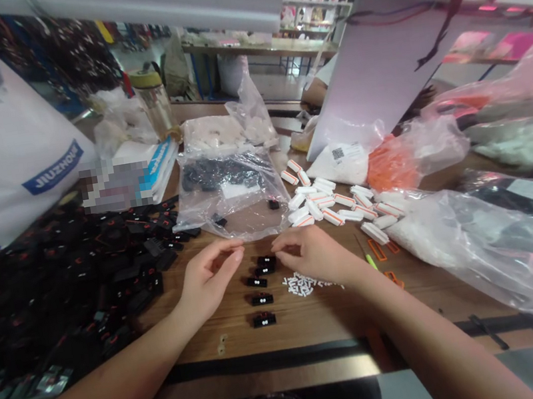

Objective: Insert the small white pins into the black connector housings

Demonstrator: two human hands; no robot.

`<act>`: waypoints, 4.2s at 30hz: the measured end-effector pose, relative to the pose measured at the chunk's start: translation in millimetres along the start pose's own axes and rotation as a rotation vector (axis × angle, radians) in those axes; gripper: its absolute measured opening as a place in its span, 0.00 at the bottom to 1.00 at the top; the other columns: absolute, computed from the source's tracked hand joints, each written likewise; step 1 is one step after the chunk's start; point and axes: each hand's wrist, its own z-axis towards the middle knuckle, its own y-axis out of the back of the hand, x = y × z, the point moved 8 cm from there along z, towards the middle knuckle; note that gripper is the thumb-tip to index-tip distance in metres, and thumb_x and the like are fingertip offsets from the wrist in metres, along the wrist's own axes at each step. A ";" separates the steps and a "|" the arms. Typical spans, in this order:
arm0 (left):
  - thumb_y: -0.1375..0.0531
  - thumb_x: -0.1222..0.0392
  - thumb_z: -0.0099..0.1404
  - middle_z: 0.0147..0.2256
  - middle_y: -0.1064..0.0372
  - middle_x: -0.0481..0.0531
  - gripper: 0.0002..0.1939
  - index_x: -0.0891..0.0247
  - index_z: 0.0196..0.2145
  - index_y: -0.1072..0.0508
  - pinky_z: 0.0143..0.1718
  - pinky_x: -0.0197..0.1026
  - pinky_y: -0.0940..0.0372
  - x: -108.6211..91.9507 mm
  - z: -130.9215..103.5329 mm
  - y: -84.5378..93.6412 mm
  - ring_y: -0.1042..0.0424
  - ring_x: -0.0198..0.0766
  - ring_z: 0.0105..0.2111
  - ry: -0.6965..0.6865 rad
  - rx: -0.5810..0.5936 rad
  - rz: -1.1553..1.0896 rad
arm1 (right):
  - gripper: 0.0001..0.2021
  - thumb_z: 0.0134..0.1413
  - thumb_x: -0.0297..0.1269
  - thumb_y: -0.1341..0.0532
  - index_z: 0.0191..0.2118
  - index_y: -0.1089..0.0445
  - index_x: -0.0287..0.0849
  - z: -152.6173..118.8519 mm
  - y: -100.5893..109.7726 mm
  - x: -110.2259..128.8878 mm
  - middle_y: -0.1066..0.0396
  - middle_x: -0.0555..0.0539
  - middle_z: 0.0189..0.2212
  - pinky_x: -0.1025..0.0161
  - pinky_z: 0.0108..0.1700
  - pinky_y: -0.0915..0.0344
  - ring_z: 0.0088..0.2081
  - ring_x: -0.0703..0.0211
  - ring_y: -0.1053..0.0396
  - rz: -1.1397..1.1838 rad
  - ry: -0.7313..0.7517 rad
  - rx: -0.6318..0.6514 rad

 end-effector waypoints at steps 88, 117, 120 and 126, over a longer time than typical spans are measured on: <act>0.38 0.54 0.67 0.41 0.25 0.53 0.11 0.60 0.44 0.26 0.29 0.36 0.27 6.2 0.4 7.2 0.23 0.39 0.36 0.035 -0.017 -0.044 | 0.10 0.55 0.38 0.41 0.34 0.20 0.45 -90.7 48.8 -72.2 0.20 0.47 0.33 0.58 0.39 0.33 0.35 0.53 0.26 -0.221 -0.418 0.019; 0.35 0.65 0.63 0.38 0.23 0.52 0.09 0.57 0.42 0.20 0.39 0.44 0.26 -24.2 -4.6 -5.2 0.23 0.39 0.37 -0.210 0.129 -0.086 | 0.05 0.62 0.35 0.39 0.34 0.26 0.45 -8.3 -4.4 55.1 0.29 0.49 0.35 0.57 0.47 0.35 0.41 0.59 0.31 0.179 0.102 -0.266; 0.35 0.66 0.63 0.37 0.23 0.51 0.09 0.58 0.41 0.21 0.37 0.42 0.27 -21.9 -4.7 -5.6 0.24 0.39 0.36 -0.184 0.122 -0.066 | 0.05 0.62 0.34 0.39 0.34 0.26 0.45 -10.2 -5.5 56.3 0.29 0.49 0.35 0.57 0.47 0.35 0.41 0.59 0.31 0.163 0.119 -0.265; 0.35 0.67 0.62 0.36 0.22 0.49 0.08 0.60 0.40 0.23 0.34 0.38 0.29 -13.7 -6.8 -6.5 0.24 0.36 0.33 -0.088 0.114 -0.059 | 0.04 0.61 0.32 0.39 0.34 0.27 0.45 -9.1 -6.0 60.6 0.29 0.48 0.35 0.55 0.47 0.35 0.40 0.58 0.31 0.114 0.158 -0.302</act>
